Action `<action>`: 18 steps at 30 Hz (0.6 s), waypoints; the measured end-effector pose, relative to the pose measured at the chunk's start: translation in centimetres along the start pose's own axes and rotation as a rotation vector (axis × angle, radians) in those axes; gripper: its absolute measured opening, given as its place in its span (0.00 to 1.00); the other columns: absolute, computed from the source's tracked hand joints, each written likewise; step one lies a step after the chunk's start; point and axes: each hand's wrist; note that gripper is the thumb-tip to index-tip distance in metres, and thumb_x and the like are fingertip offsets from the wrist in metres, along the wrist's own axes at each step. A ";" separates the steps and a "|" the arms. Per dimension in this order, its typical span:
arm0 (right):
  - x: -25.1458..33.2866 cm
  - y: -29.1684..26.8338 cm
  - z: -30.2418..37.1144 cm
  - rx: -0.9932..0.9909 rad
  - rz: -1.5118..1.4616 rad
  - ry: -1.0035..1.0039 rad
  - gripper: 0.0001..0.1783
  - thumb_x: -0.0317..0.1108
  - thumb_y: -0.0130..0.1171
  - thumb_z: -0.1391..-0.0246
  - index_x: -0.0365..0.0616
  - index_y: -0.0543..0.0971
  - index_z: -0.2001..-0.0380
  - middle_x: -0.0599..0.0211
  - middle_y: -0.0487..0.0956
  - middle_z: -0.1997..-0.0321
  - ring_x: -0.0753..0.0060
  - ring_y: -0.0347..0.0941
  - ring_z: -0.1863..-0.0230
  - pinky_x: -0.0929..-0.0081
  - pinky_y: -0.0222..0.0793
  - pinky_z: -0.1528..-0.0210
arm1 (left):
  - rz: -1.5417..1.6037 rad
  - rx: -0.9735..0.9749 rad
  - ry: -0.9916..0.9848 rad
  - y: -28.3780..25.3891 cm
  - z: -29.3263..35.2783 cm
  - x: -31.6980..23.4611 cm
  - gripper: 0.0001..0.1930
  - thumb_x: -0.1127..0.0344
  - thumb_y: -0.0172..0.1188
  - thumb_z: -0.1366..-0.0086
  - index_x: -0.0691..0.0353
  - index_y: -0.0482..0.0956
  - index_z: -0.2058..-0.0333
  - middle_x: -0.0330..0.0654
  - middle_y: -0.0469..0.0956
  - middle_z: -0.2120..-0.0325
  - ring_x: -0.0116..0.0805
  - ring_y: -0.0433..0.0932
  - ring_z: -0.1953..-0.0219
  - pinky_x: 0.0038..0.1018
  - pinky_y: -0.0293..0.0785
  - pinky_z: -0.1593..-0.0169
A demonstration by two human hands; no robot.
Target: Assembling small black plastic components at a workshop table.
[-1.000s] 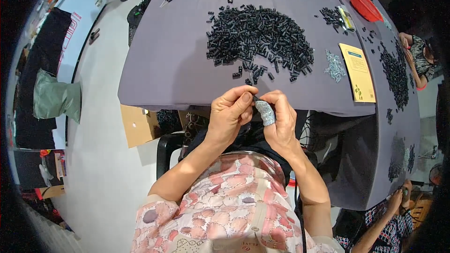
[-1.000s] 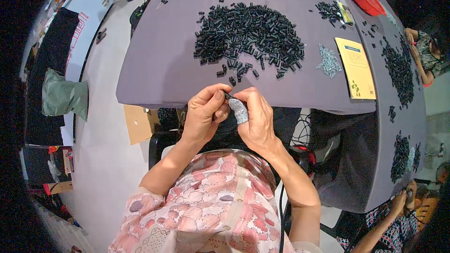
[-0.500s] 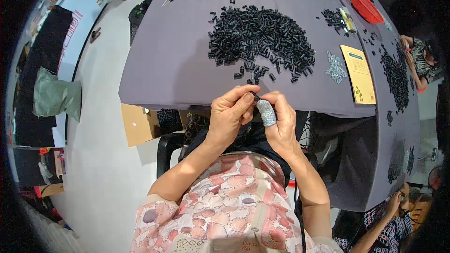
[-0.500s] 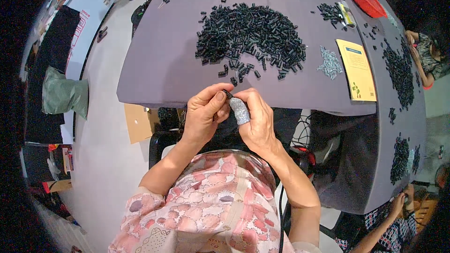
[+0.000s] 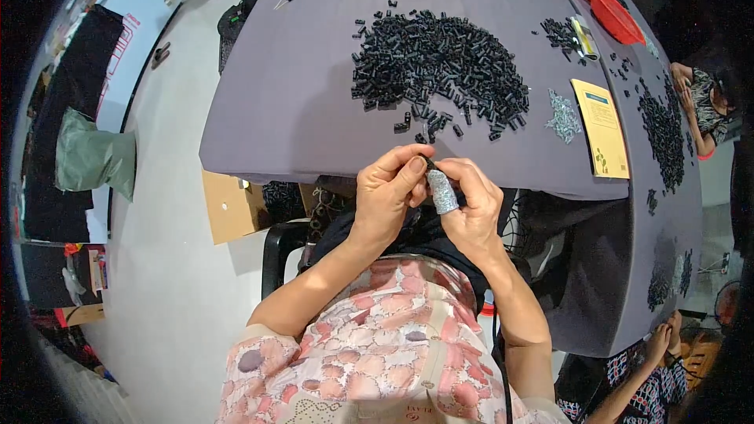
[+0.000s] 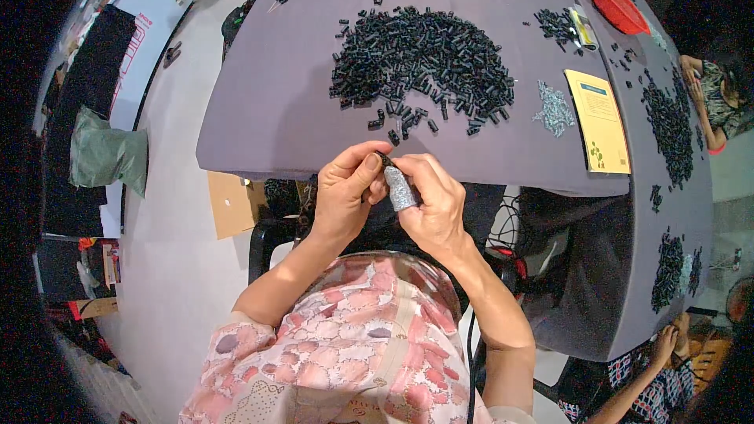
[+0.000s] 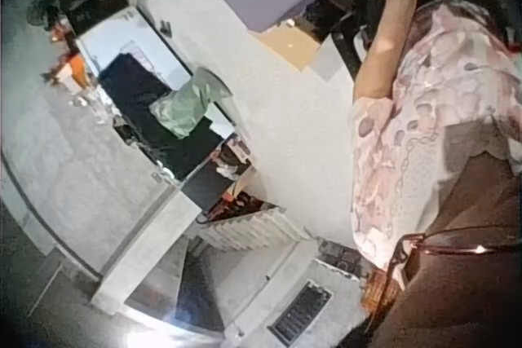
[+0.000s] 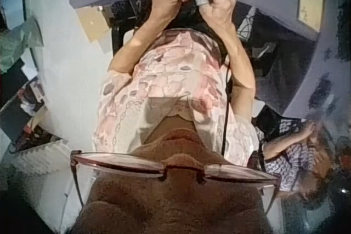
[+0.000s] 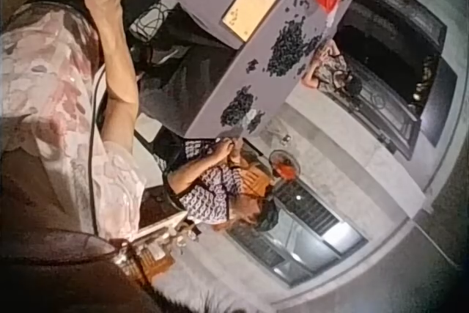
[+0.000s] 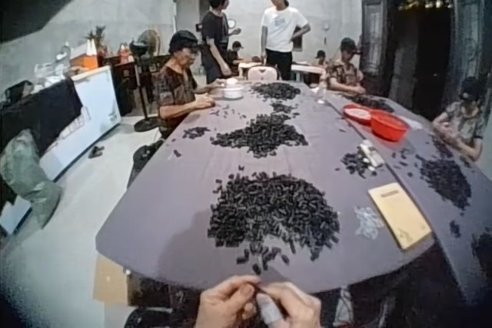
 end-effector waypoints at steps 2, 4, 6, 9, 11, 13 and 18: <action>-0.2 -0.3 -0.1 0.029 0.039 -0.023 0.14 0.16 0.49 0.63 0.37 0.72 0.68 0.56 0.74 0.70 0.55 0.73 0.71 0.70 0.69 0.69 | -0.155 -0.006 0.079 0.0 0.0 0.0 0.10 0.69 0.51 0.37 0.67 0.74 0.60 0.33 0.67 0.84 0.18 0.62 0.82 0.15 0.58 0.78; -0.4 -0.3 -0.2 0.059 0.077 -0.047 0.13 0.16 0.49 0.62 0.37 0.72 0.68 0.56 0.73 0.70 0.55 0.73 0.71 0.70 0.69 0.69 | -0.133 0.013 0.075 -0.2 -0.2 0.0 0.10 0.69 0.50 0.37 0.67 0.74 0.60 0.33 0.67 0.84 0.18 0.62 0.83 0.15 0.59 0.78; -0.9 0.2 -0.1 0.052 -0.014 -0.019 0.11 0.17 0.49 0.61 0.37 0.72 0.69 0.56 0.73 0.71 0.55 0.72 0.71 0.71 0.68 0.69 | -0.111 0.032 0.072 -0.4 -0.3 -0.2 0.10 0.70 0.50 0.37 0.67 0.74 0.60 0.33 0.68 0.84 0.18 0.62 0.83 0.15 0.59 0.78; -1.1 0.5 0.2 0.013 -0.079 0.010 0.12 0.17 0.49 0.60 0.37 0.72 0.68 0.57 0.73 0.70 0.55 0.72 0.70 0.71 0.68 0.67 | -0.093 -0.001 0.034 -0.2 -0.4 -0.5 0.10 0.70 0.49 0.36 0.67 0.74 0.59 0.33 0.68 0.84 0.19 0.62 0.83 0.15 0.60 0.78; -1.4 0.7 0.2 -0.016 -0.083 0.001 0.13 0.16 0.49 0.60 0.37 0.72 0.67 0.57 0.74 0.69 0.57 0.73 0.70 0.72 0.68 0.67 | -0.052 0.001 -0.002 -0.1 -0.4 -0.6 0.12 0.68 0.49 0.36 0.68 0.73 0.58 0.32 0.66 0.83 0.19 0.60 0.82 0.16 0.57 0.78; -1.3 0.7 0.2 -0.049 -0.115 0.033 0.14 0.16 0.49 0.60 0.36 0.73 0.65 0.58 0.75 0.67 0.62 0.74 0.69 0.75 0.68 0.66 | -0.010 -0.013 -0.049 -0.2 -0.3 -0.5 0.12 0.68 0.49 0.36 0.68 0.73 0.58 0.33 0.67 0.83 0.20 0.61 0.82 0.16 0.57 0.78; -1.5 0.6 0.1 -0.063 -0.109 0.025 0.15 0.15 0.50 0.60 0.37 0.75 0.65 0.59 0.75 0.68 0.67 0.74 0.70 0.78 0.68 0.67 | 0.030 -0.008 -0.115 -0.7 -0.6 -0.4 0.11 0.67 0.48 0.36 0.67 0.73 0.58 0.35 0.68 0.83 0.21 0.63 0.82 0.16 0.58 0.77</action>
Point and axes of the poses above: each hand's wrist, its own z-axis away from the middle knuckle, its own y-axis out of the palm, x = y × z
